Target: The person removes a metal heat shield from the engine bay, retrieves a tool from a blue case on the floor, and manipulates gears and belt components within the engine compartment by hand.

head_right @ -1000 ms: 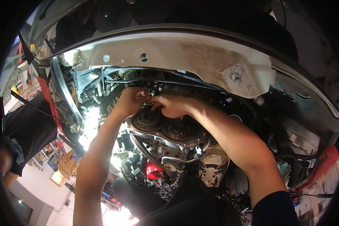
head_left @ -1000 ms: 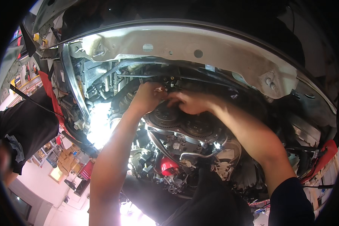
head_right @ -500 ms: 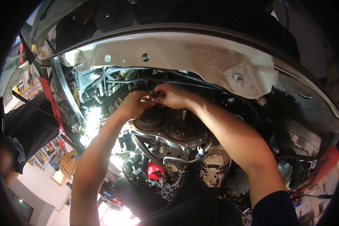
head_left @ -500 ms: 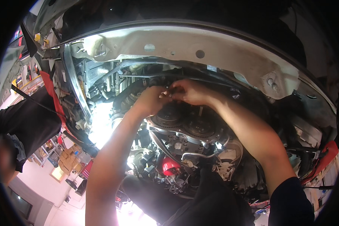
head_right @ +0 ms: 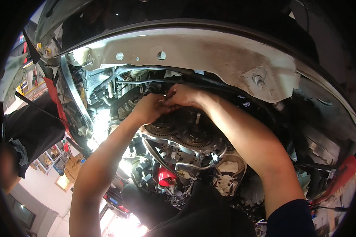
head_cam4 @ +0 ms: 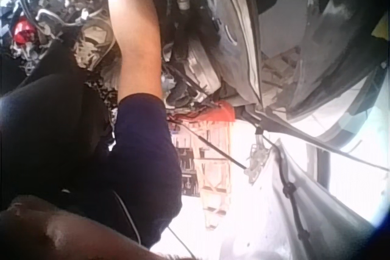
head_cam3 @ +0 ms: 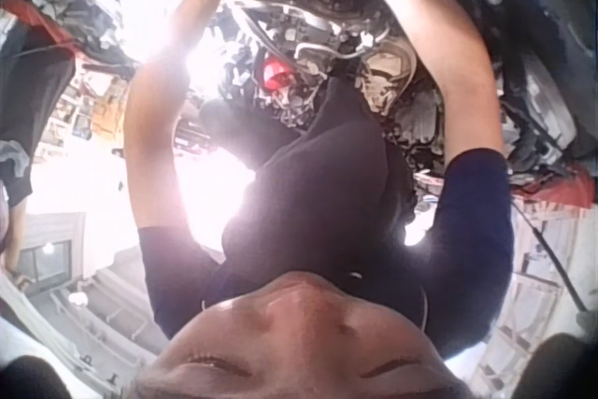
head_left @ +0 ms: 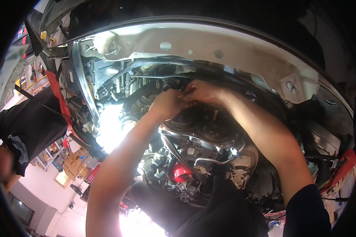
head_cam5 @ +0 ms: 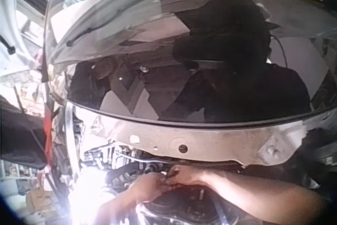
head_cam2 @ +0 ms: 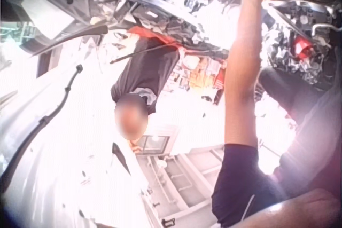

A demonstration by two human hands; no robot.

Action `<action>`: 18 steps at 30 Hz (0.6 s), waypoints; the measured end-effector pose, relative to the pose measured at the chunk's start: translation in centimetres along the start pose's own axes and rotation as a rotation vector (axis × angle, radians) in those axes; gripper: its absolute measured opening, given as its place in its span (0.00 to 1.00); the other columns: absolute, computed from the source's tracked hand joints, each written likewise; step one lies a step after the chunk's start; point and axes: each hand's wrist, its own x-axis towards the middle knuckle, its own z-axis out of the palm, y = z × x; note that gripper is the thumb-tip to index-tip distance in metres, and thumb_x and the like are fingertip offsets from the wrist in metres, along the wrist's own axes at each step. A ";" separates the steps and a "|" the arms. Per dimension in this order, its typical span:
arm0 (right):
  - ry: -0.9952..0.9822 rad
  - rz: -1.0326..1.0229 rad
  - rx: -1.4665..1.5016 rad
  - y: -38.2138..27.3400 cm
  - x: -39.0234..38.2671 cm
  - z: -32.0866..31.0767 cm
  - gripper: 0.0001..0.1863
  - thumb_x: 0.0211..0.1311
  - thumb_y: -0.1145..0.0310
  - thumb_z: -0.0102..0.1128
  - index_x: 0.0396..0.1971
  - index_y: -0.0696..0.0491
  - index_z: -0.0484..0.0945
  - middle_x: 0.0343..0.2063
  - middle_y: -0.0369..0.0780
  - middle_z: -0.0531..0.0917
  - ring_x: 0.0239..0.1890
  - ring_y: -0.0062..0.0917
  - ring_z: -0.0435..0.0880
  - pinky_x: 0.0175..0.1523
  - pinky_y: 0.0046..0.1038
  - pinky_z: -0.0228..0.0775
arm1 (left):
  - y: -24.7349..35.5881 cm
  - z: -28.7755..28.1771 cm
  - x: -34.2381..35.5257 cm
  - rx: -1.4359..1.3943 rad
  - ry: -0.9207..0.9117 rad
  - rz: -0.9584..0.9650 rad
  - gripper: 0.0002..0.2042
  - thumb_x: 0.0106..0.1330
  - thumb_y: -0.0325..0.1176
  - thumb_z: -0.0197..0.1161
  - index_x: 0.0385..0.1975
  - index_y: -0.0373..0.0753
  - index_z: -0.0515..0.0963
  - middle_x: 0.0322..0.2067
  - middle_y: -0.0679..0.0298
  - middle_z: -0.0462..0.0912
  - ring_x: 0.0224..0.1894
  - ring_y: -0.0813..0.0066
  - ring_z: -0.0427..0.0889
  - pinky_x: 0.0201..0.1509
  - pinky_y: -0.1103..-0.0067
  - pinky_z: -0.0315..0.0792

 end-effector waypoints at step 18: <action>0.228 0.007 -0.263 1.0 -0.4 0.3 0.14 0.48 0.67 0.67 0.35 0.59 0.82 0.26 0.42 0.83 0.30 0.25 0.81 0.36 0.26 0.70 | -1.2 1.2 1.2 -0.332 -0.208 0.041 0.08 0.59 0.25 0.60 0.37 0.30 0.74 0.31 0.56 0.82 0.37 0.73 0.79 0.43 0.78 0.71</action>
